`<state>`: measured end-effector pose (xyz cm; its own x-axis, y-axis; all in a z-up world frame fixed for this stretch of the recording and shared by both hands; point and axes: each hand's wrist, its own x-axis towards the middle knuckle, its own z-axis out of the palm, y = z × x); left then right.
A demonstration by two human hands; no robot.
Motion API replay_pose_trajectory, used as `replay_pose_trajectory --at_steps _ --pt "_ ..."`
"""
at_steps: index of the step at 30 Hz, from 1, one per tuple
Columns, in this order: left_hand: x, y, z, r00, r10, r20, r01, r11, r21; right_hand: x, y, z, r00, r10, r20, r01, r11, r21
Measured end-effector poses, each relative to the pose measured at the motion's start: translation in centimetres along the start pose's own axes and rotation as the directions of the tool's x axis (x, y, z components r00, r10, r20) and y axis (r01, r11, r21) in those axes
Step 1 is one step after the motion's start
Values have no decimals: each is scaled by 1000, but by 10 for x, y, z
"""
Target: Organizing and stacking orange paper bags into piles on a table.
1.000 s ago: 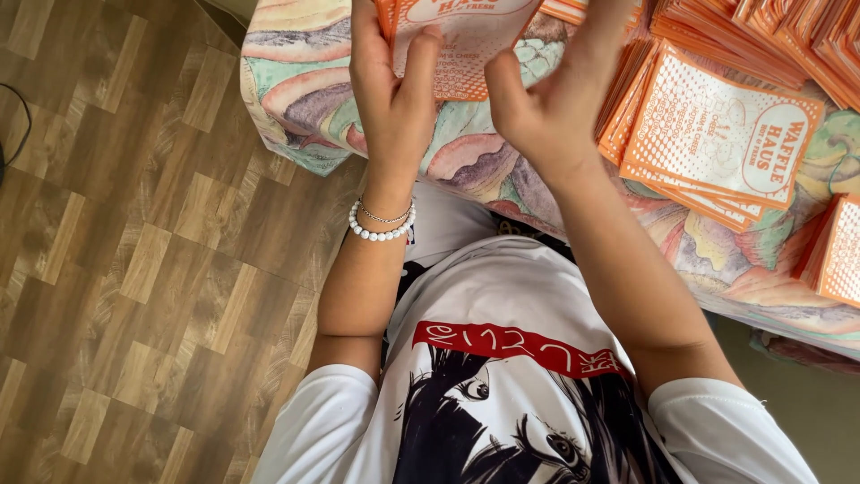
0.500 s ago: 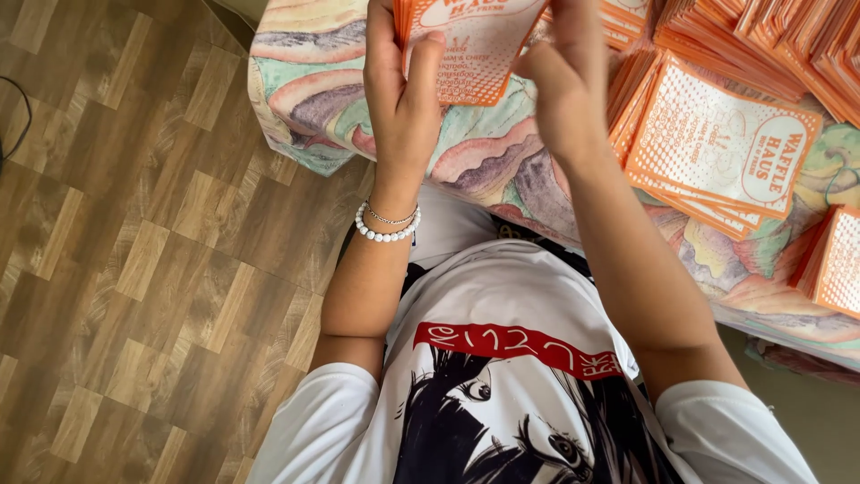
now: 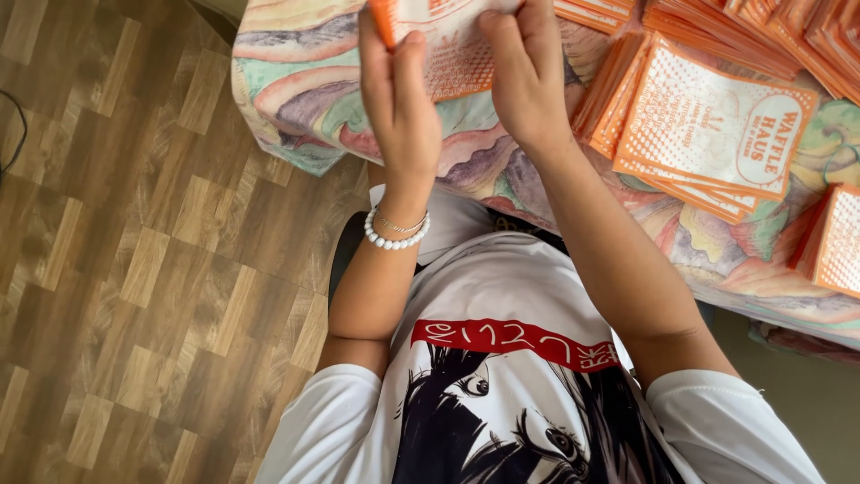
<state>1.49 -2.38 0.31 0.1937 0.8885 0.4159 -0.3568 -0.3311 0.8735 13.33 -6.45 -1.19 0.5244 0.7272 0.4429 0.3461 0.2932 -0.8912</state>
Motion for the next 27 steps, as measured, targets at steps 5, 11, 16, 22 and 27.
replay_pose_trajectory --at_steps 5,11,16,22,27 --pt "-17 3 -10 936 -286 -206 246 948 -201 -9 -38 -31 983 -41 180 14 989 148" --pt "-42 40 -4 988 -110 111 146 905 -399 -28 -120 -86 932 -64 357 149 965 -216" --pt "-17 94 6 810 -177 558 277 956 -99 -38 -150 -171 862 91 499 195 848 -492" --pt "-37 77 75 337 -180 924 -34 979 203 -48 -154 -250 701 399 590 173 708 -684" --pt "-74 53 106 444 -90 892 -1 995 101 -69 -166 -308 740 573 353 -126 633 -764"
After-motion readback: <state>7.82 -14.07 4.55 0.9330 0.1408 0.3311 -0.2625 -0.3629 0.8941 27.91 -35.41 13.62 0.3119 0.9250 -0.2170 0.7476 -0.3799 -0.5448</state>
